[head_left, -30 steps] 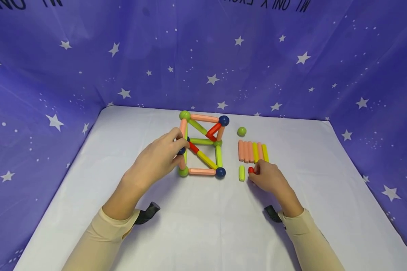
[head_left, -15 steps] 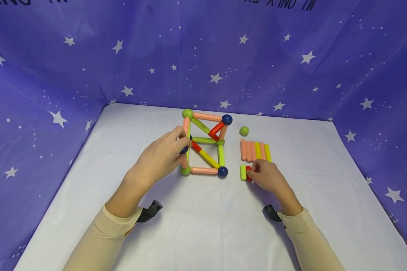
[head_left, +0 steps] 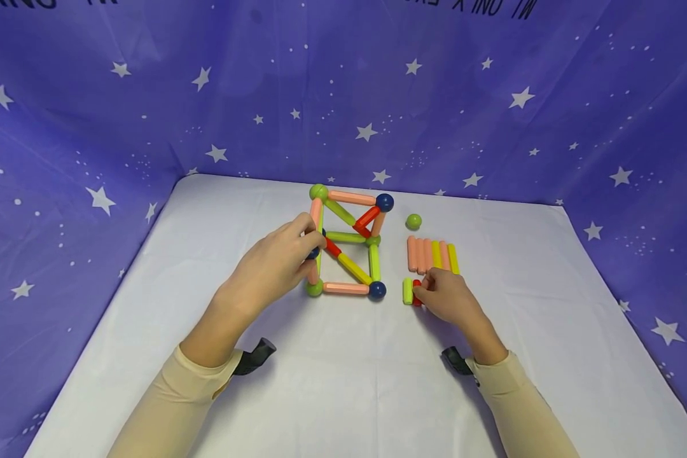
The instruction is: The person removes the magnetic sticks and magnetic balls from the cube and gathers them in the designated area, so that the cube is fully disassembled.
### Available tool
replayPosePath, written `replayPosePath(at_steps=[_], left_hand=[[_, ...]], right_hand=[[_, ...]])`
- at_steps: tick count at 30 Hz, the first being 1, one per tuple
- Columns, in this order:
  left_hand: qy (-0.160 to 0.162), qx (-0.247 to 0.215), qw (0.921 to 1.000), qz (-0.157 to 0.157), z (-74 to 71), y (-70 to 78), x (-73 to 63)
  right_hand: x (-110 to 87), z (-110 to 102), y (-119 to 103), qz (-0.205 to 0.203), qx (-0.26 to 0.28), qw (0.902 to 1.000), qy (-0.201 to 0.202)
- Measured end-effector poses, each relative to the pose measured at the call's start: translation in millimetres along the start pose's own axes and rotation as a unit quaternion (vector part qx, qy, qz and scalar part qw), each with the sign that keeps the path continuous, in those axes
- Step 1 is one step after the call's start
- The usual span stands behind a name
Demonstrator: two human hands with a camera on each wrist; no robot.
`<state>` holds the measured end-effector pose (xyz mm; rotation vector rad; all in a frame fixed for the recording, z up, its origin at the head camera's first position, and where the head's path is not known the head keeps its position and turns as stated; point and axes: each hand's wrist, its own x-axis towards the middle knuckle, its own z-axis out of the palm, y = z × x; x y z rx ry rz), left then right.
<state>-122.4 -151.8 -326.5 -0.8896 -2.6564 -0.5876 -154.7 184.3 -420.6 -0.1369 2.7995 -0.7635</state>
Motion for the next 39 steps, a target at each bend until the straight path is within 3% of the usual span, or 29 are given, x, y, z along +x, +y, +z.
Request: replayPosePath(at_steps=[4, 8, 12, 16, 19, 24, 28, 31, 36, 39], left_hand=[[0.0, 0.002, 1.0, 0.001, 0.1, 1.1, 0.9], [0.0, 0.003, 1.0, -0.002, 0.5, 1.3, 1.0], [-0.001, 0.001, 1.0, -0.006, -0.3, 0.2, -0.4], [0.002, -0.001, 1.0, -0.008, -1.1, -0.8, -2.2], [0.004, -0.001, 1.0, -0.005, -1.0, -0.9, -2.1], [0.0, 0.002, 1.0, 0.001, -1.3, 0.4, 0.0], [-0.003, 0.005, 1.0, 0.003, -0.3, 2.6, 1.7], [-0.002, 0.007, 1.0, 0.001, -0.4, 3.2, 2.1], [-0.001, 0.003, 1.0, -0.006, -0.2, 3.8, -0.3], [-0.001, 0.004, 1.0, -0.006, -1.6, 3.6, -0.6]], right_hand=[[2.2, -2.4, -4.7, -0.004, -0.016, 0.9991, 0.04], [9.2, -5.7, -27.4, -0.022, -0.017, 0.9943, 0.103], [20.4, -7.5, -70.0, -0.041, 0.051, 0.986, 0.154], [33.0, -5.3, -110.7, -0.055, 0.138, 0.9692, 0.197], [40.9, 0.2, -128.9, -0.054, 0.157, 0.959, 0.23], [45.9, 9.7, -136.0, -0.038, 0.157, 0.9449, 0.284], [45.1, 12.9, -128.7, -0.054, 0.153, 0.9378, 0.307], [42.8, 12.6, -123.2, -0.07, 0.14, 0.9417, 0.298], [32.2, 12.4, -111.1, -0.059, 0.124, 0.9687, 0.207], [25.5, 9.9, -99.6, -0.05, 0.103, 0.9789, 0.169]])
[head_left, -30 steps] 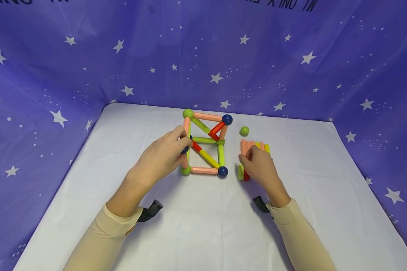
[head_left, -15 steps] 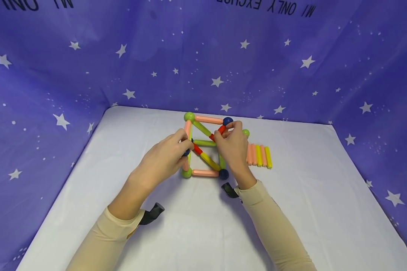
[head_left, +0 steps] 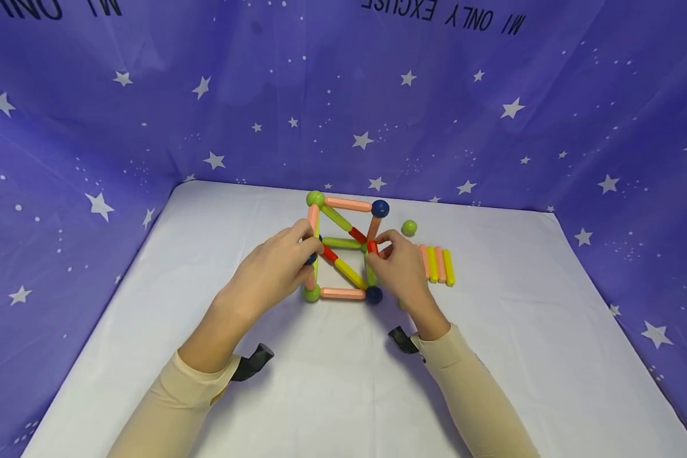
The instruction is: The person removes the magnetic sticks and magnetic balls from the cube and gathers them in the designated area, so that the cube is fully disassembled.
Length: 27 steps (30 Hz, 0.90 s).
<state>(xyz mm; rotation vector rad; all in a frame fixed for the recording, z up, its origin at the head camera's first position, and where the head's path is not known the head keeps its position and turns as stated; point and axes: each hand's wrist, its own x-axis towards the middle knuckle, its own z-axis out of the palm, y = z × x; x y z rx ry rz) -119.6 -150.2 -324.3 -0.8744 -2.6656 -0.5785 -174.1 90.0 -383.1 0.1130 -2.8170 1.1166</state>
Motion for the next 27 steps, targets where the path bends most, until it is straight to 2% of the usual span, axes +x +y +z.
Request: replayPosePath(at_steps=[7, 14, 22, 27], left_hand=[[-0.002, 0.009, 1.0, -0.002, 2.8, 0.5, 0.8], [-0.007, 0.008, 0.9999, -0.007, 1.4, 0.4, 2.1], [-0.005, 0.0, 1.0, -0.004, 3.5, 0.4, 2.2], [-0.003, -0.003, 1.0, -0.001, 3.5, -1.0, 1.6]], right_hand=[[-16.8, -31.0, 35.3, 0.021, -0.063, 0.9972, -0.036], [-32.7, -57.0, 68.1, 0.056, -0.11, 0.9885, -0.087], [-34.7, -57.0, 93.5, 0.095, -0.114, 0.9784, -0.144], [-32.9, -54.9, 95.4, 0.114, -0.103, 0.9767, -0.15]])
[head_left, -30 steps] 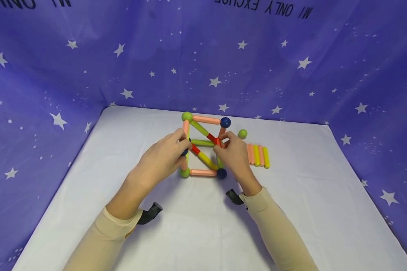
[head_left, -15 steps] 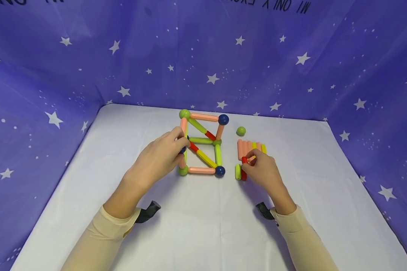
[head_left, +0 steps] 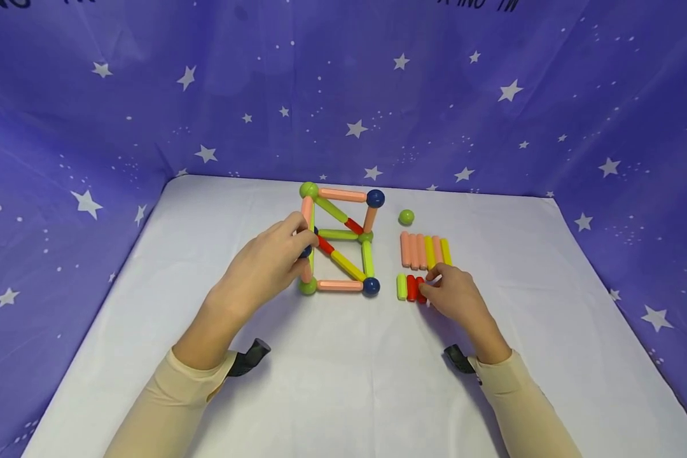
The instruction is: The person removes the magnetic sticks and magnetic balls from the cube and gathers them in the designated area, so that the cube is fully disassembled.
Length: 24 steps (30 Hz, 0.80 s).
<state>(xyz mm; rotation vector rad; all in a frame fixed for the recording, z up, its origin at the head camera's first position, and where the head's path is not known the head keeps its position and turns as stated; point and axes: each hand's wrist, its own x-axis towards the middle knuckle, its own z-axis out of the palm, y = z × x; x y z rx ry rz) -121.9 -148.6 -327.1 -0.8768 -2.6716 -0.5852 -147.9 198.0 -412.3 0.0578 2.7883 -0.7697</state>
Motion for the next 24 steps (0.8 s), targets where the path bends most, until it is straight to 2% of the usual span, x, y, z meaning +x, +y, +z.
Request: replayPosePath(at_steps=[7, 13, 18, 24], left_hand=[[0.002, 0.006, 1.0, 0.002, -0.6, -0.2, 0.0], [-0.003, 0.008, 1.0, 0.001, -0.1, 0.4, 1.6], [-0.009, 0.007, 0.9999, -0.007, -0.4, 0.3, 1.2], [-0.008, 0.004, 1.0, -0.003, -0.6, -0.1, 1.8]], right_hand=[[1.6, -2.3, -2.9, -0.012, 0.003, 0.9999, 0.002], [6.3, -14.0, -13.7, -0.05, -0.026, 0.9972, 0.048], [20.3, -25.0, -47.1, -0.099, -0.021, 0.9918, 0.078], [40.6, -30.0, -97.6, -0.147, 0.018, 0.9822, 0.116]])
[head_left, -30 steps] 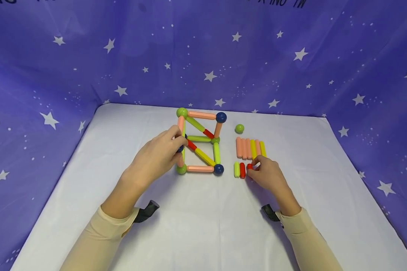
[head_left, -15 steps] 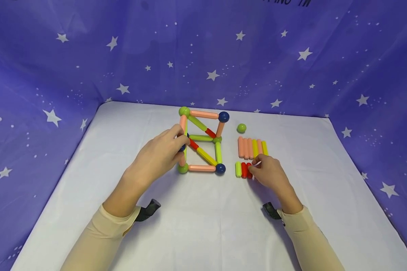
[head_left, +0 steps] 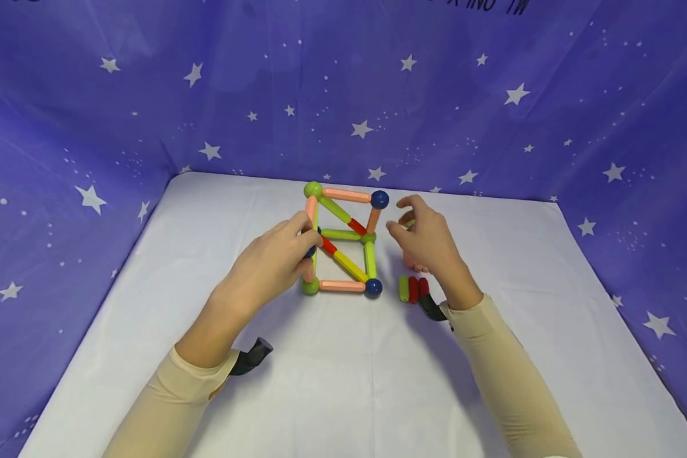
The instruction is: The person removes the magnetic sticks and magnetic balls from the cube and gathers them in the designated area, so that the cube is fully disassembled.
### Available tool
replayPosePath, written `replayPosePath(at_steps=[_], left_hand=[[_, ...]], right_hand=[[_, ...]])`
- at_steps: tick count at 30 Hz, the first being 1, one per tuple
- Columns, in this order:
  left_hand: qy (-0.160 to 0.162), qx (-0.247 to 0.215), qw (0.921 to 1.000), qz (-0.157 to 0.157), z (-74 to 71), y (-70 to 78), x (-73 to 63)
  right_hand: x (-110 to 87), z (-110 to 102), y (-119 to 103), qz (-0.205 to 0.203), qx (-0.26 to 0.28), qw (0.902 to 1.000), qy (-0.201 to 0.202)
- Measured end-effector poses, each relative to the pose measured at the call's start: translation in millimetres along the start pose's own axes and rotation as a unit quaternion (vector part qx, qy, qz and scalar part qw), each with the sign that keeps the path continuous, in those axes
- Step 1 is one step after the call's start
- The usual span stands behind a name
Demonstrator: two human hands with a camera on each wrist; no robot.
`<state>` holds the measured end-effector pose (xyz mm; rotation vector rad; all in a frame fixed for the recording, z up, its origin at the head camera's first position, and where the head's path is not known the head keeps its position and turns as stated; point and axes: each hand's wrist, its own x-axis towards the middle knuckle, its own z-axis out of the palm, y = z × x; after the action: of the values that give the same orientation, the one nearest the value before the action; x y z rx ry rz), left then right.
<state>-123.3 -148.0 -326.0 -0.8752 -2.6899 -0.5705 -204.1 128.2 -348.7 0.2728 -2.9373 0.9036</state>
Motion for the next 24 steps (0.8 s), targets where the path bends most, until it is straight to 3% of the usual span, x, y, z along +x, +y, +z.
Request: replayPosePath(at_steps=[8, 17, 24], left_hand=[[0.0, 0.007, 1.0, 0.002, 0.1, -1.9, 0.2], [0.0, 0.006, 1.0, 0.0, -1.6, 0.0, 1.5], [-0.006, 0.011, 0.9999, -0.006, -1.2, -0.3, -0.3]], right_hand=[[32.2, 11.7, -24.0, -0.08, -0.01, 0.9965, 0.019], [44.1, 17.2, -27.7, -0.071, 0.014, 0.9966, 0.041], [45.0, 20.1, -26.1, -0.072, 0.03, 0.9965, 0.031]])
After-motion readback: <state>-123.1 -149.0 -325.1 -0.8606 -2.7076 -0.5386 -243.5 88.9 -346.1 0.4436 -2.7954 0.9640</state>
